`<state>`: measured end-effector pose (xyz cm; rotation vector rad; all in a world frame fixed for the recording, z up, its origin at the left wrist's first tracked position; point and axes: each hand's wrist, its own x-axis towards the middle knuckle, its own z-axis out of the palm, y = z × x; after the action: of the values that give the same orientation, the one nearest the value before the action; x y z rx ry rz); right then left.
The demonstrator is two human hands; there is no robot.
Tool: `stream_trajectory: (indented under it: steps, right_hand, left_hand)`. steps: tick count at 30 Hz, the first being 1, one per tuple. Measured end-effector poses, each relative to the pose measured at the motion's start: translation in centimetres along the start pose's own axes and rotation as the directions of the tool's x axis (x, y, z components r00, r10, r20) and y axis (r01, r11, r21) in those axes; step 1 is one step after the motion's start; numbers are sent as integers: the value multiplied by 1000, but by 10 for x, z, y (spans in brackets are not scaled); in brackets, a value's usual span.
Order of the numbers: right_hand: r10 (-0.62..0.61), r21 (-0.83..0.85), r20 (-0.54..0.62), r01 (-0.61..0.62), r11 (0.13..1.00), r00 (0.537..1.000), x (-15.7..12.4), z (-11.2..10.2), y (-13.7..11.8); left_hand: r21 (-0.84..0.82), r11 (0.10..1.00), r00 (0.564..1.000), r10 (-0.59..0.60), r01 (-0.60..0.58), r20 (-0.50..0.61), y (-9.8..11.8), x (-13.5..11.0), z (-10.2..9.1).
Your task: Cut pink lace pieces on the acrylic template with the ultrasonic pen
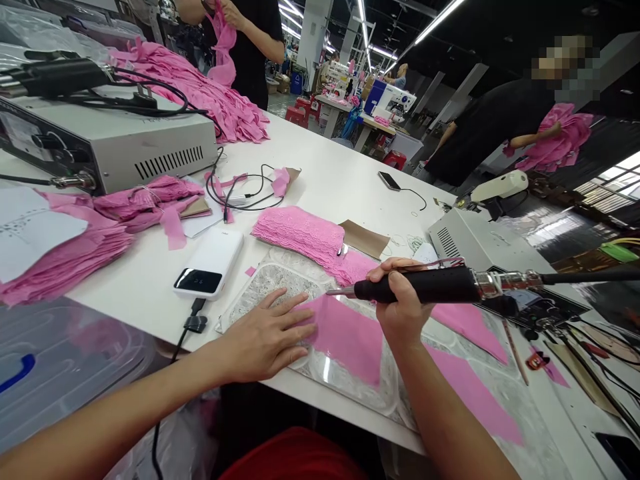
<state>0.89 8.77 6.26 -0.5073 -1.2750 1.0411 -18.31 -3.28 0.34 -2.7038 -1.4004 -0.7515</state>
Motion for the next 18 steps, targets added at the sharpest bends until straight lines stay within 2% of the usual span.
stream_trajectory:
  steps: [8, 11, 18]
  right_hand:
    - [-12, 7, -36, 12, 1000, 999, 1, 1, 2]
    - [18, 20, -43, -17, 1000, 999, -1, 1, 0]
    - [93, 69, 24, -94, 993, 995, -10, 4, -5]
  left_hand:
    - [-9, 1000, 1000, -7, 7, 16, 0, 2, -1]
    - [-34, 999, 999, -16, 17, 29, 2, 0, -5]
    - [15, 995, 995, -102, 102, 5, 12, -31, -11]
